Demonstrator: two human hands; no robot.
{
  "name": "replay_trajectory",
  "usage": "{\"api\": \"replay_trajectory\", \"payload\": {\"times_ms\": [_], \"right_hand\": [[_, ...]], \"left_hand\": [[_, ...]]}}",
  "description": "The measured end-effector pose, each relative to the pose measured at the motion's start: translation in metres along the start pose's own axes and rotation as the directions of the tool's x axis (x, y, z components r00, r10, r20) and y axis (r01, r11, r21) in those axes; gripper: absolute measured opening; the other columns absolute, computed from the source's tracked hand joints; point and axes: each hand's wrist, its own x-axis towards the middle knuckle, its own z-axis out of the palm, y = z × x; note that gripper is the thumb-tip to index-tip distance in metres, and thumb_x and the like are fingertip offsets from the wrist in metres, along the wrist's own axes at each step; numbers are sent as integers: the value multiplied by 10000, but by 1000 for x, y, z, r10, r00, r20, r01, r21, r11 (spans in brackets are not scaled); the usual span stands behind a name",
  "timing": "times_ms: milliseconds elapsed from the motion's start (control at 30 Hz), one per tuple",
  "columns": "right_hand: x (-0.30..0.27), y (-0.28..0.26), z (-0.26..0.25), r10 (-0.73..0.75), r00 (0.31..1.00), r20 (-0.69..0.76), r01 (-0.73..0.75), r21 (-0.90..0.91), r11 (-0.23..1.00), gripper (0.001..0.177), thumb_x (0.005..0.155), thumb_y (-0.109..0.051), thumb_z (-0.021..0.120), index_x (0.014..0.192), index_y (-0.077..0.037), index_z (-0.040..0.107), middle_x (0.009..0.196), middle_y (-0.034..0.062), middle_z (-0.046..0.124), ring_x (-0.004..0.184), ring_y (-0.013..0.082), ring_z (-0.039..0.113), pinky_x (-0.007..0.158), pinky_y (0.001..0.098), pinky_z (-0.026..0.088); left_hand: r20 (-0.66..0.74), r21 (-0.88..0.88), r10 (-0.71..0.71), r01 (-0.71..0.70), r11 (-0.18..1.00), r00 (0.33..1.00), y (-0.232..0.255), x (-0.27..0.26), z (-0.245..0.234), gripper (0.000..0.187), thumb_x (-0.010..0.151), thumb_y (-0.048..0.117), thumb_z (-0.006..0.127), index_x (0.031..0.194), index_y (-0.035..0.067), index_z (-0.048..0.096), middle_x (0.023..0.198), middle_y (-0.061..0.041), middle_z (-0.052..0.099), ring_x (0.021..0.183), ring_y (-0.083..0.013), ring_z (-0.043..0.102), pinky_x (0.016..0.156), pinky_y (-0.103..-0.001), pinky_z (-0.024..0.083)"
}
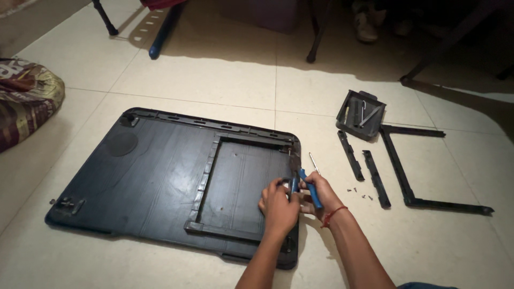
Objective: The person disassembles a black plastic folding stool by removing screws and detaching metal frame components. They use a screwdriver to loosen screws and pliers to remove fasteners, placing parts on the floor.
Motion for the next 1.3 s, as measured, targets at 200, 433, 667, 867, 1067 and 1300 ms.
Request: {"api": "replay_trajectory", "payload": {"times_ms": [200, 433, 667, 867, 1067, 1300], "right_hand": [[5, 7, -7, 21, 997, 69, -24, 51, 998, 227, 851, -349, 523, 759, -149, 580, 714, 17, 590, 694, 184, 617, 615, 371, 563], [26, -3, -4, 18, 999, 45, -16, -42, 999, 248, 861, -364, 517, 739, -155, 568, 695, -1, 611, 671, 151, 612, 612, 350, 558], [45, 9, -8, -19, 1000, -7, 19, 25, 999, 255, 872, -364, 538, 745, -148, 585, 697, 22, 615, 662, 156, 613, 599, 347, 535], [49, 12, -4, -88, 996, -26, 89, 38, 995, 227, 877, -349, 555, 769, -153, 596, 728, -1, 619, 684, 128, 623, 593, 325, 530], [41, 9, -2, -143, 989, -35, 142, -11, 990, 262, 910, -307, 537, 815, -79, 624, 757, 58, 657, 695, 173, 663, 600, 291, 542], [51, 8, 3, -166, 986, -29, 166, 16, 986, 286, 945, -241, 503, 856, 8, 614, 848, 144, 687, 812, 228, 738, 769, 319, 610]], "left_hand": [[2, 28, 5, -5, 1000, 1000, 6, -4, -4, 293, 860, 255, 662, 975, -2, 743, 1509, -114, 438, 1403, -334, 345, 1153, -535, 215], [34, 73, -102, 100, 992, 994, 20, 7, -6, 289, 896, 240, 636, 1044, 19, 748, 1458, -96, 440, 1366, -319, 358, 1118, -527, 260], [3, 114, -93, 92, 989, 996, 18, 13, -1, 277, 913, 222, 638, 1059, 9, 738, 1443, -100, 439, 1340, -325, 375, 1092, -518, 291], [-111, 70, -54, 63, 996, 992, 16, 13, 4, 317, 921, 217, 648, 1133, -15, 690, 1397, -119, 474, 1299, -330, 415, 1070, -510, 311], [-143, 66, -21, 31, 997, 989, 13, -2, -5, 301, 907, 233, 675, 1109, 10, 696, 1199, -134, 566, 1183, -338, 499, 1016, -478, 389], [-221, 166, 23, 14, 986, 975, 12, 8, -15, 209, 964, 185, 612, 1026, -8, 664, 1114, -187, 602, 1042, -383, 595, 872, -492, 497]]}}
